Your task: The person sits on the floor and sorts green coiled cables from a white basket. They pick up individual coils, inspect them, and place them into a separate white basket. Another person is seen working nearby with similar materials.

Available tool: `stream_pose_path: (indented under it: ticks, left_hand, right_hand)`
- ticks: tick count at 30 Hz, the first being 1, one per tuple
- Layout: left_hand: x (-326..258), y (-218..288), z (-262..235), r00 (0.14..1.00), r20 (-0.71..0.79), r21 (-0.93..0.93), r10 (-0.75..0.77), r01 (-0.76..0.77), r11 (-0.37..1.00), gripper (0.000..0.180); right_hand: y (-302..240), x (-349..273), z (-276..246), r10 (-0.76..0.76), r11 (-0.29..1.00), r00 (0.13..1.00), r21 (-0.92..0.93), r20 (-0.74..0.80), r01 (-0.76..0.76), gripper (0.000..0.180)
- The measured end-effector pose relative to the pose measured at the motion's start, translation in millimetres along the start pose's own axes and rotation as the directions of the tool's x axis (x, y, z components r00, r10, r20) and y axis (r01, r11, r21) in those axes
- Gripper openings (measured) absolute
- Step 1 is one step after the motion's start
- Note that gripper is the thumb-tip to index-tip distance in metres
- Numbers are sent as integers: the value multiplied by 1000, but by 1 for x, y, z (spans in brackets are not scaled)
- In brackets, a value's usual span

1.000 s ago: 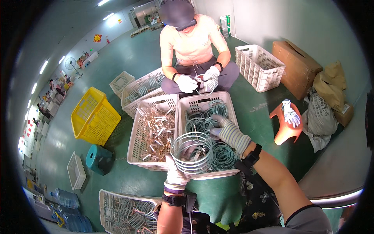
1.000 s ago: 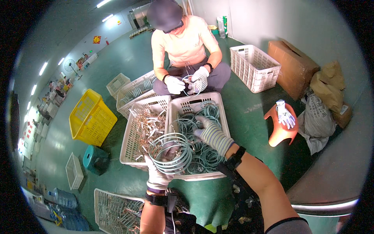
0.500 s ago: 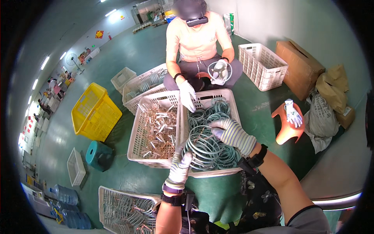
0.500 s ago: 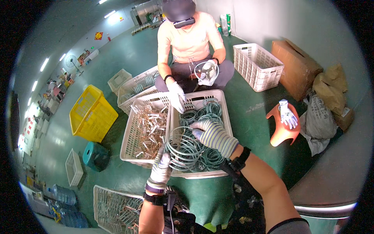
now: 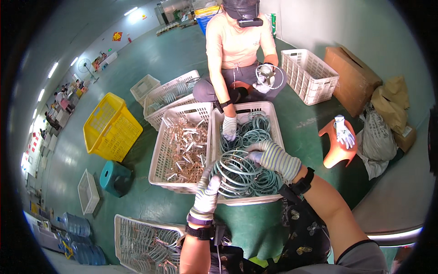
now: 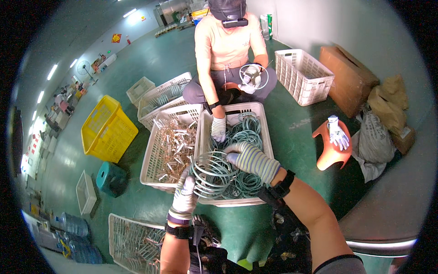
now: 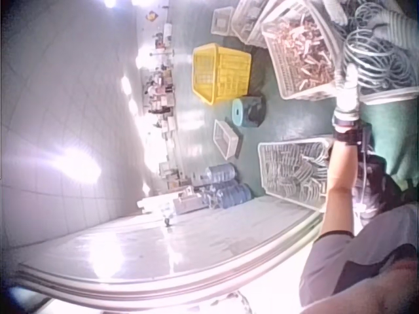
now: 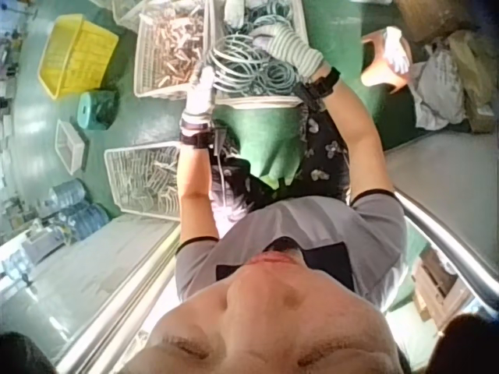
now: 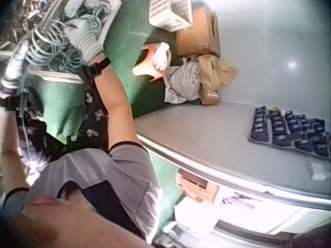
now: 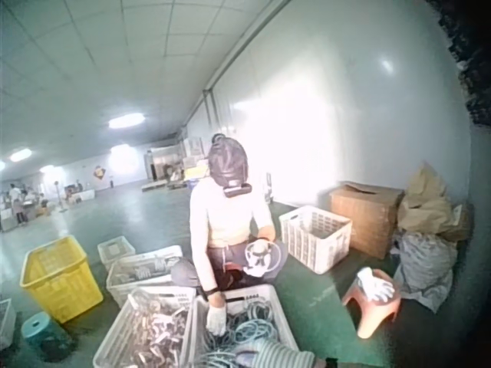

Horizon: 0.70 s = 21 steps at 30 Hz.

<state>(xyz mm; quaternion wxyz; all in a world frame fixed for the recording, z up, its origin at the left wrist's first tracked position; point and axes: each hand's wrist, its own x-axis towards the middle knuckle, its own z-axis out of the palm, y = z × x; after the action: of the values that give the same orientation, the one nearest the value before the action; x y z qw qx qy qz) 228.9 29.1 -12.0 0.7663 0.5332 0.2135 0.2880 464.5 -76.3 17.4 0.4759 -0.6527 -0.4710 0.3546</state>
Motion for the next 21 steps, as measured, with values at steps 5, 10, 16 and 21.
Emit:
stream_pose_path:
  ticks: [5,10,16,21]
  left_hand:
    - [3,0,-9,999,25,-123,41,-38,992,76]
    - [3,-1,-13,999,16,-111,45,-43,993,76]
    - [-2,2,-12,999,34,-126,7,-3,992,82]
    - [0,-4,-11,998,41,-202,-53,60,978,83]
  right_hand:
    - [-3,-4,7,-30,975,996,223,88,10,30]
    - [7,-1,15,-18,999,992,30,125,15,38]
    - [6,-2,20,-34,999,996,-24,86,36,37]
    - [-7,-6,11,-140,989,973,16,-181,146,33]
